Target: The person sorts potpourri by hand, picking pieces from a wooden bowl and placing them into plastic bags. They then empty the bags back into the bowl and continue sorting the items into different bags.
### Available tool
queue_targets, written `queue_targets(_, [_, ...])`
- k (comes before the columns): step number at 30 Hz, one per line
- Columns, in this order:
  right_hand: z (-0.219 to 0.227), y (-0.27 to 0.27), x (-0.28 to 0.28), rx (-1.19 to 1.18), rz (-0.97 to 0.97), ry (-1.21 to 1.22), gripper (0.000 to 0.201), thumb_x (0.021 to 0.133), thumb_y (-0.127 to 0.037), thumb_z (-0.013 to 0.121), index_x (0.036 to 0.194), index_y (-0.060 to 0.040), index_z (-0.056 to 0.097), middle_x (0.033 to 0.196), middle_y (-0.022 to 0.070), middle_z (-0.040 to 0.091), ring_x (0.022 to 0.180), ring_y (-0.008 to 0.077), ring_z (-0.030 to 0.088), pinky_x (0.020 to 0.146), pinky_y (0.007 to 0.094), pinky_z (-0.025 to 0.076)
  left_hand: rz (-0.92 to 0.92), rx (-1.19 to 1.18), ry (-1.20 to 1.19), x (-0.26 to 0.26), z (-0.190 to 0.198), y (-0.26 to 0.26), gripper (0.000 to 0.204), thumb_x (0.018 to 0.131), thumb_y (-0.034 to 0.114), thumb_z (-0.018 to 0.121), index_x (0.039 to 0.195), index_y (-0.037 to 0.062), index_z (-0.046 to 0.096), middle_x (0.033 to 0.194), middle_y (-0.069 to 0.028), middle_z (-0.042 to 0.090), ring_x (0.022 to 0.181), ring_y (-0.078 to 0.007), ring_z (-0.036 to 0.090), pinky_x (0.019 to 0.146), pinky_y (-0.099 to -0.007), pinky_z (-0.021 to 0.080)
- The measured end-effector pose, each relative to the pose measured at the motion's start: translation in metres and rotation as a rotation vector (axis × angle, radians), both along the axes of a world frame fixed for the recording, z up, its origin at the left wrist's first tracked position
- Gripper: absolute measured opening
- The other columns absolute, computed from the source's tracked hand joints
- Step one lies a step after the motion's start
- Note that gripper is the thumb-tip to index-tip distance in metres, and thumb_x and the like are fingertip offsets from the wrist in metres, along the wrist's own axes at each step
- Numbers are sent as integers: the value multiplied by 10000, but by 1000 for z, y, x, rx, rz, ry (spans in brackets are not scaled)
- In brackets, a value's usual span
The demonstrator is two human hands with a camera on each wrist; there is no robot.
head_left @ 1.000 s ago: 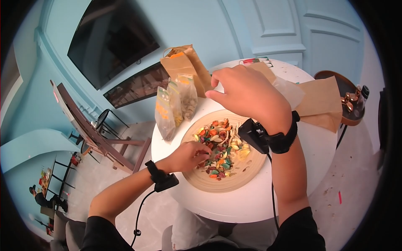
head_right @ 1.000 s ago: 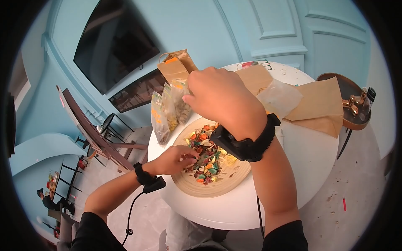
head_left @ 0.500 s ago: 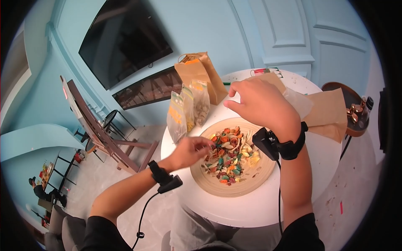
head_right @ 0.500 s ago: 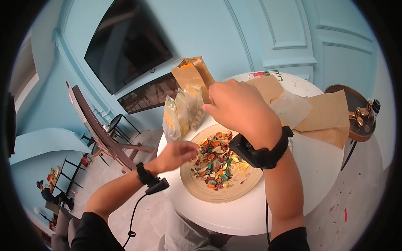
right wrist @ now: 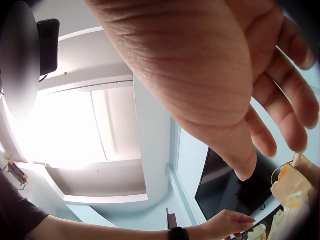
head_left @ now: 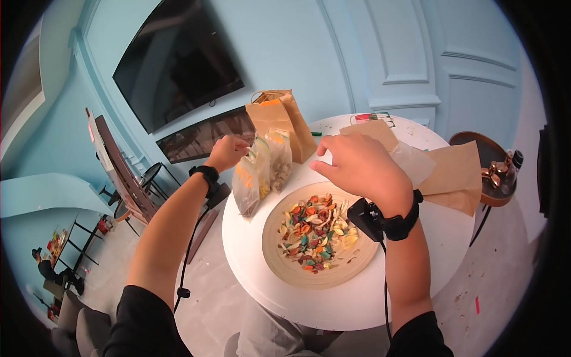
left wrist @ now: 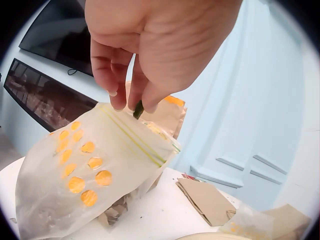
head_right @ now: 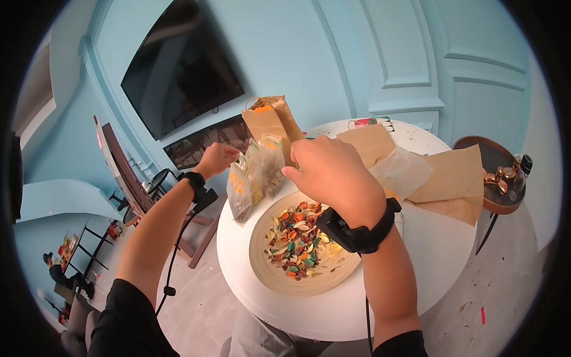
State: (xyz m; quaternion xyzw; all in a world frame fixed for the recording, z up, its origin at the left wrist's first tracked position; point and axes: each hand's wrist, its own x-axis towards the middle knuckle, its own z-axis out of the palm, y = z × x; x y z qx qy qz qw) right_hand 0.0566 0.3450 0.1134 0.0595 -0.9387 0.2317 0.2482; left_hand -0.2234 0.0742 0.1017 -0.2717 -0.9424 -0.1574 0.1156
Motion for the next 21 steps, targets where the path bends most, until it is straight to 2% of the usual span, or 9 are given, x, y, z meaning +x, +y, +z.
queue_targets(3, [-4, 2, -2, -26, 40, 65, 256, 908, -274, 707, 892, -18, 700, 823, 180, 716, 804, 375, 699, 750, 473, 547, -108, -102, 313, 2, -14, -3, 291, 897, 199, 727, 1146, 53, 760, 1079, -137, 768, 798, -227, 747, 747, -346, 594])
queue_targets(6, [1, 5, -1, 47, 11, -12, 317, 925, -333, 688, 1017, -29, 686, 788, 156, 687, 770, 328, 668, 743, 434, 513, -125, -66, 373, 30, -14, 15, 271, 886, 196, 726, 1112, 52, 764, 1061, -145, 757, 764, -254, 728, 716, -367, 579])
queue_targets(10, [-8, 8, -7, 22, 26, 89, 328, 924, -342, 684, 1017, -27, 683, 775, 162, 678, 777, 333, 664, 745, 431, 505, -344, -33, 169, 94, -26, 55, 233, 902, 189, 705, 1080, 51, 764, 1003, -146, 752, 722, -259, 714, 678, -367, 566])
queue_targets(13, [-4, 7, -3, 47, 10, 35, 339, 924, -353, 680, 1020, -28, 684, 772, 162, 678, 784, 335, 665, 752, 429, 505, -417, -306, -57, 132, -52, 83, 430, 919, 365, 717, 1253, 94, 703, 1008, -129, 765, 799, -283, 722, 779, -405, 569])
queue_targets(15, [-7, 7, -4, 48, 12, 40, 346, 925, -357, 673, 1022, -25, 685, 775, 165, 681, 775, 337, 666, 754, 427, 509, -466, -397, -180, 149, -72, 99, 676, 892, 497, 726, 1436, 134, 559, 1031, -153, 757, 843, -307, 724, 842, -416, 559])
queue_targets(16, [-6, 6, -4, 45, 11, 24, 345, 925, -355, 672, 1022, -24, 686, 774, 166, 682, 774, 337, 667, 754, 427, 510, -481, -438, -413, 157, -74, 107, 873, 868, 627, 677, 1503, 76, 440, 1136, -257, 691, 1091, -408, 669, 938, -463, 519])
queue_targets(19, [-2, 5, -2, 45, 4, -5, 341, 923, -351, 673, 1018, -24, 690, 788, 169, 689, 780, 334, 673, 754, 425, 513, -606, -503, -265, 147, -122, 114, 933, 842, 653, 690, 1534, 97, 402, 1355, -313, 540, 1260, -438, 561, 1019, -467, 469])
queue_targets(20, [-2, 5, -2, 44, 2, -11, 340, 922, -350, 674, 1015, -24, 691, 795, 169, 692, 783, 332, 675, 755, 425, 514, -544, -527, -318, 155, -122, 118, 891, 828, 603, 735, 1513, 117, 435, 1488, -349, 351, 1325, -477, 466, 1082, -476, 412])
queue_targets(21, [-2, 6, -2, 33, 7, 14, 317, 915, -326, 681, 944, -10, 682, 796, 183, 694, 787, 357, 682, 750, 441, 528, -586, -453, -326, 153, -126, 119, 825, 827, 553, 749, 1471, 113, 479, 1436, -328, 415, 1276, -451, 507, 1058, -467, 431])
